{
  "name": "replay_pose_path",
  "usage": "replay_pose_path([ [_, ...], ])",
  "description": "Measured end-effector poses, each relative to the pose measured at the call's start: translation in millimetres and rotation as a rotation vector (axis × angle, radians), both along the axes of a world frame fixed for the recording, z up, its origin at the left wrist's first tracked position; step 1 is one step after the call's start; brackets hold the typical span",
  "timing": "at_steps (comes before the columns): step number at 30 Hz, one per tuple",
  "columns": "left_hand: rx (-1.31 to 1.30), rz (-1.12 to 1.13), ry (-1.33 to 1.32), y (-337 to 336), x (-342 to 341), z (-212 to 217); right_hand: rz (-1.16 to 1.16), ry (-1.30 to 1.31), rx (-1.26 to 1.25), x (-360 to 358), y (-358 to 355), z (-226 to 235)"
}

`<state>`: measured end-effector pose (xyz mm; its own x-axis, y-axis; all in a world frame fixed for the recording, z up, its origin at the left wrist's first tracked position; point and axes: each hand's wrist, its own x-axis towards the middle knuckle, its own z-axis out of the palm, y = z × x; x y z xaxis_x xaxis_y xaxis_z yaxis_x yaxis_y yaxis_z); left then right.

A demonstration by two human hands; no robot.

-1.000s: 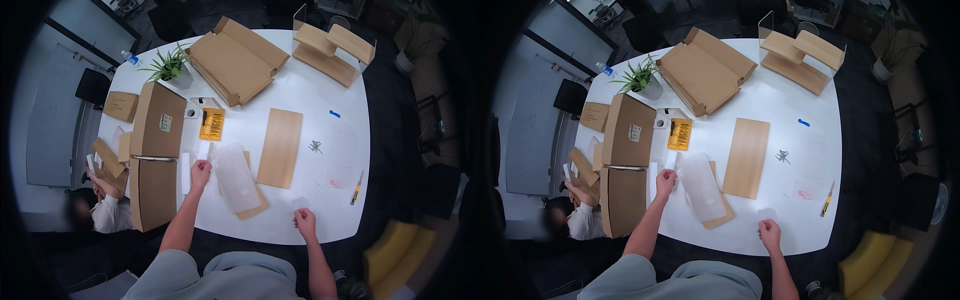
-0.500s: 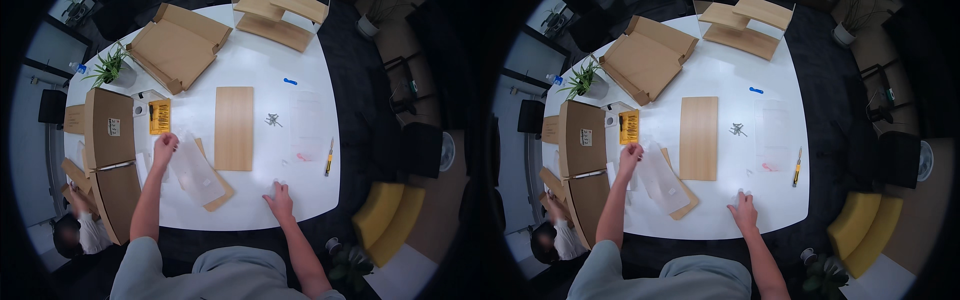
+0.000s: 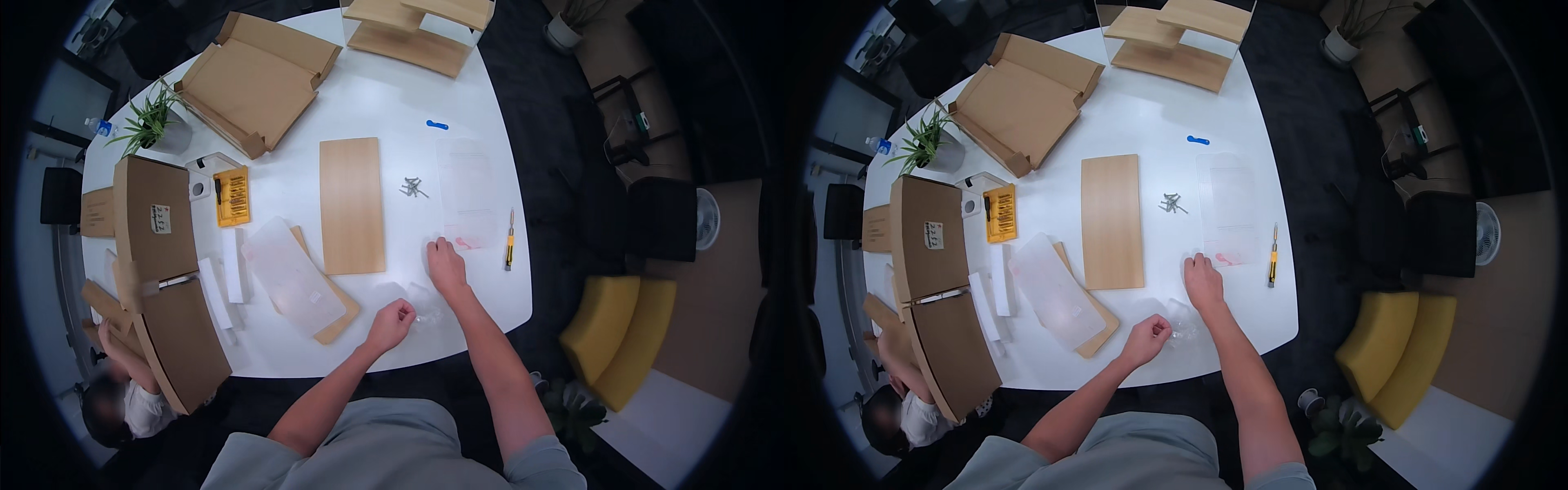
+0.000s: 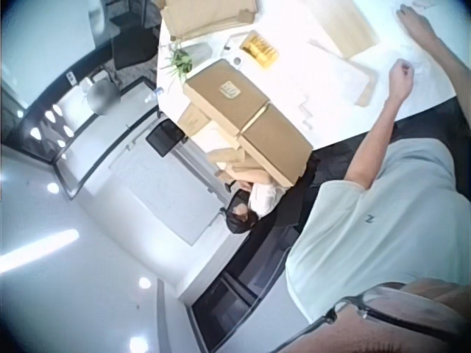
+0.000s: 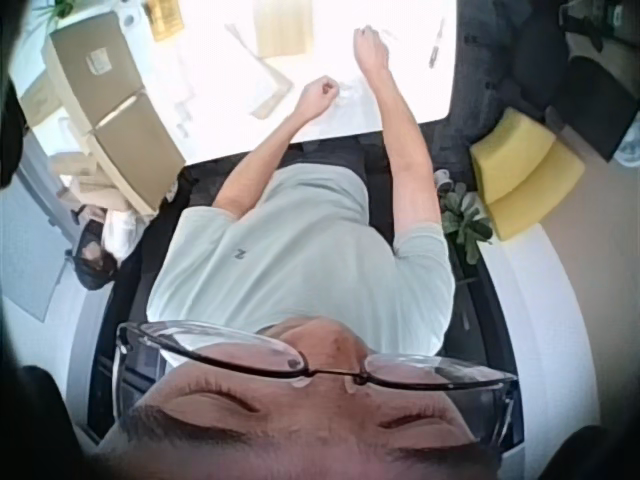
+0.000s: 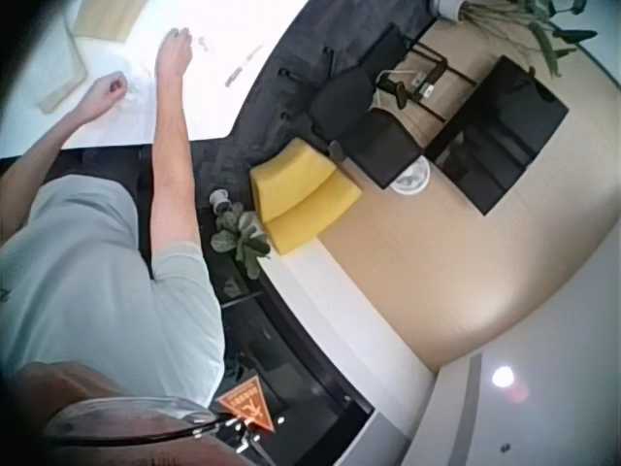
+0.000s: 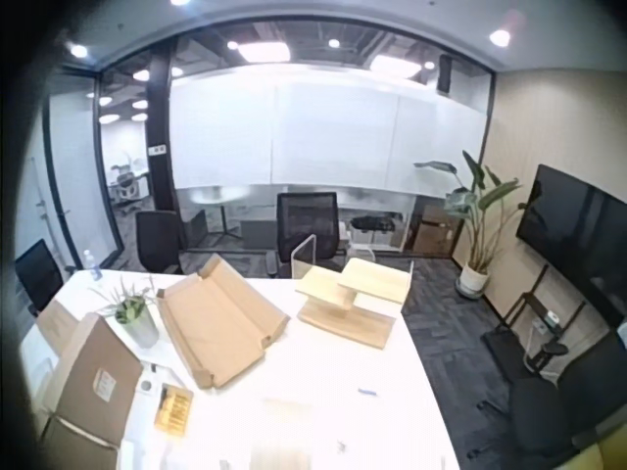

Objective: The person unpacks flat-pack furniture components from cardboard boxes on a white table. They remove protective plastic film from wooden panels and clear acrylic sheets, then use a screwdriver to attach hardware to the wooden pieces. A second person assists by unpacking and organizing parts in the background.

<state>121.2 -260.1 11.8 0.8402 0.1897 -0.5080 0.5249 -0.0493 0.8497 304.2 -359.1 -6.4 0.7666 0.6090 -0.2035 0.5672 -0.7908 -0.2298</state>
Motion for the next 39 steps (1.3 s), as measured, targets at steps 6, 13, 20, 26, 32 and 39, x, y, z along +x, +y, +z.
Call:
replay_pose_path([
  [6, 0.111, -0.113, -0.008, 1, 19, 7, -0.364, 0.375, 0.279, -6, -77, 23],
  [13, 0.157, -0.110, -0.028, -28, 22, -15, -0.133, 0.183, 0.155, -57, -101, 2],
  [20, -0.296, 0.305, -0.051, -44, 24, -30, -0.577, 0.696, 0.698, -77, -62, 18],
  [26, -0.067, 0.497, 0.014, 17, 7, 25, -0.548, 0.968, 0.794, -91, 18, 51],
  [32, 0.070, 0.777, -0.031, 97, -50, 51, -0.267, 1.062, 0.690, -118, 85, 76],
  [39, 0.473, 1.133, 0.288, 197, -243, -39, -0.346, 1.089, 0.506, -143, 77, 68],
])
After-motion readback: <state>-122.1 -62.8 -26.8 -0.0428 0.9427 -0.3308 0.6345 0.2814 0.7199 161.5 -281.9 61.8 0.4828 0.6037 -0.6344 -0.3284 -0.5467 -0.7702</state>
